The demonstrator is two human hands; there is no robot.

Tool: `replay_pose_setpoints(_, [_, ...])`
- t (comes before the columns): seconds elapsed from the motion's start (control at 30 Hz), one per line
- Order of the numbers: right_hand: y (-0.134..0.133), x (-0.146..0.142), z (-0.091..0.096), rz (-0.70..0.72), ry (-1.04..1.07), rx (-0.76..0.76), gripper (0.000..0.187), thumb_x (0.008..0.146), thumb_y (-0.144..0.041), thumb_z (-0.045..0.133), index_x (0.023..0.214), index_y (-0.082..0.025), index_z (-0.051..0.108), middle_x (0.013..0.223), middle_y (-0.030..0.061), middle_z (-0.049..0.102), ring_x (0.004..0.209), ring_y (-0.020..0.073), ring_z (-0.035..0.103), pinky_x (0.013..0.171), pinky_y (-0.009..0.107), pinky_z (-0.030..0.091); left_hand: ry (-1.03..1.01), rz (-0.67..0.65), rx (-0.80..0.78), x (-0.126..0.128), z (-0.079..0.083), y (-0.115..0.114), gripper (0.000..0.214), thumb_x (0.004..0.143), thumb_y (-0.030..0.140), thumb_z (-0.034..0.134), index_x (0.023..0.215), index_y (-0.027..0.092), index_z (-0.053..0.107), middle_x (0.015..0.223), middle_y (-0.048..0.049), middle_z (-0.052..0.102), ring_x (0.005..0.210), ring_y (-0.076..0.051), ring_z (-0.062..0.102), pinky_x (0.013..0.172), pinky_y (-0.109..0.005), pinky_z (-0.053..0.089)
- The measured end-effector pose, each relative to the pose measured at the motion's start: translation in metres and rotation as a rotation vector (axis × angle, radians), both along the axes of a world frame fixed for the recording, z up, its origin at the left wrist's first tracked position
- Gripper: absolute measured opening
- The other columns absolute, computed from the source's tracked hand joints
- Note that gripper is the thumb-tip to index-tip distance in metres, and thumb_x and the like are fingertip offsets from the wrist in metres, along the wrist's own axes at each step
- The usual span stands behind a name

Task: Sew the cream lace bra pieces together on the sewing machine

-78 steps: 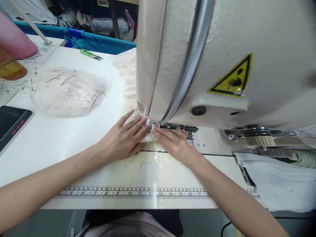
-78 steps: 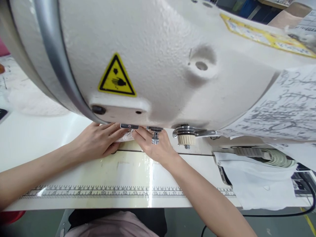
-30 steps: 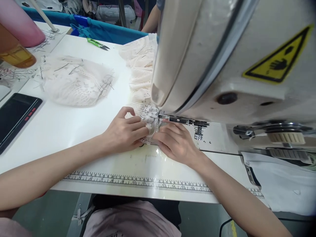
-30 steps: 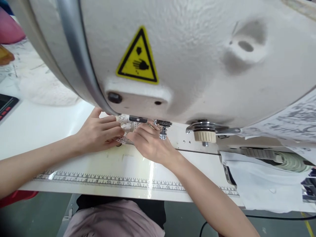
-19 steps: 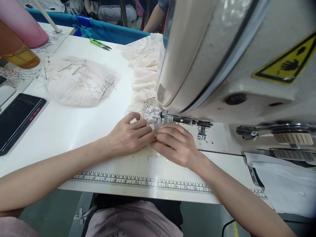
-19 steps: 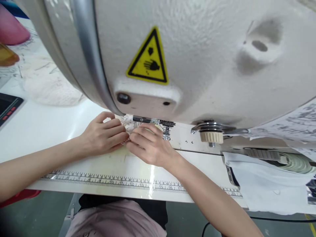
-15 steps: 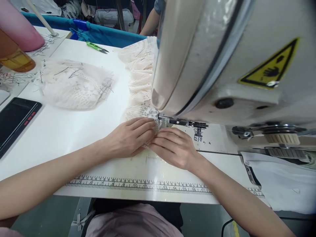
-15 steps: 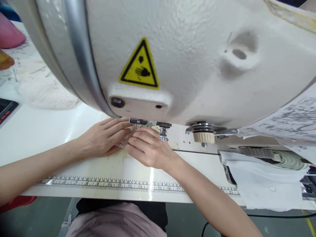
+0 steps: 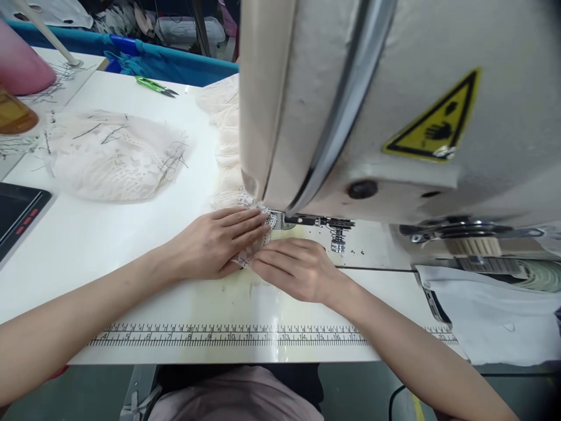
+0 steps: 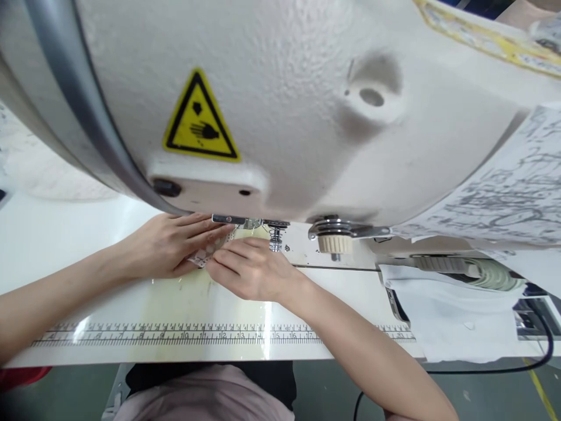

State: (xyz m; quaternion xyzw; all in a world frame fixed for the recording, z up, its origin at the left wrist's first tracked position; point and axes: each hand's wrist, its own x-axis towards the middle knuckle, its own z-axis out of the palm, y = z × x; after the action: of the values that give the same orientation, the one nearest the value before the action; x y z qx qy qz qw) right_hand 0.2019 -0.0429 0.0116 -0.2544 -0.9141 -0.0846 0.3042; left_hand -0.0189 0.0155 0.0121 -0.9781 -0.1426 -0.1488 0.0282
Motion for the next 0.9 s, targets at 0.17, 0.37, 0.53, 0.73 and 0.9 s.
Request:
replay_pose_setpoints(0.17, [-0.0008,-0.0021,-0.003,-0.023,-0.005,0.03,0.01,0.09,-0.013,0.059,0.089,-0.019,0.066,0.086,-0.0054,0.074,0.085,0.0088,0.067,0.071,0.023,0.05,0.003,-0.015,0.007,-0.0007,0.0022,0.0037,0.049,0.091,0.027,0.044,0.135,0.007,0.053,0.133,-0.0131,0.061,0.128,-0.026,0.056,0.111,-0.041,0.043])
replay_pose_setpoints(0.37, [-0.0009,-0.0029,-0.0057,-0.024,0.029,0.019,0.008,0.089,-0.013,0.061,0.088,-0.018,0.066,0.084,-0.0064,0.074,0.084,0.0087,0.067,0.068,0.024,0.05,0.003,-0.005,-0.003,-0.0002,0.0019,0.0031,0.05,0.09,0.027,0.044,0.136,0.008,0.053,0.133,-0.0129,0.061,0.128,-0.026,0.056,0.112,-0.041,0.043])
replay_pose_setpoints(0.53, [-0.0006,-0.0025,-0.0068,-0.02,0.041,0.014,0.011,0.092,-0.012,0.057,0.088,-0.017,0.066,0.083,-0.0048,0.073,0.084,0.0092,0.066,0.067,0.024,0.051,0.003,0.018,-0.033,-0.0001,0.0008,0.0033,0.053,0.09,0.028,0.046,0.14,0.012,0.05,0.132,-0.0115,0.063,0.129,-0.027,0.054,0.111,-0.041,0.043])
replay_pose_setpoints(0.73, [0.0016,-0.0009,-0.0047,-0.027,0.033,0.045,0.013,0.089,-0.007,0.058,0.086,-0.016,0.067,0.082,-0.0048,0.073,0.081,0.0093,0.065,0.068,0.023,0.052,0.006,0.048,-0.014,0.0029,-0.0006,0.0009,0.052,0.092,0.031,0.043,0.138,0.007,0.051,0.13,-0.0154,0.063,0.128,-0.029,0.055,0.108,-0.042,0.045])
replay_pose_setpoints(0.9, [0.0,0.0049,-0.0063,-0.071,-0.017,0.016,0.016,0.09,-0.006,0.055,0.091,-0.017,0.067,0.081,-0.0031,0.072,0.085,0.0108,0.065,0.072,0.023,0.054,-0.008,0.072,-0.014,0.0046,-0.0023,-0.001,0.051,0.092,0.032,0.044,0.136,0.009,0.053,0.126,-0.015,0.066,0.127,-0.029,0.056,0.107,-0.044,0.046])
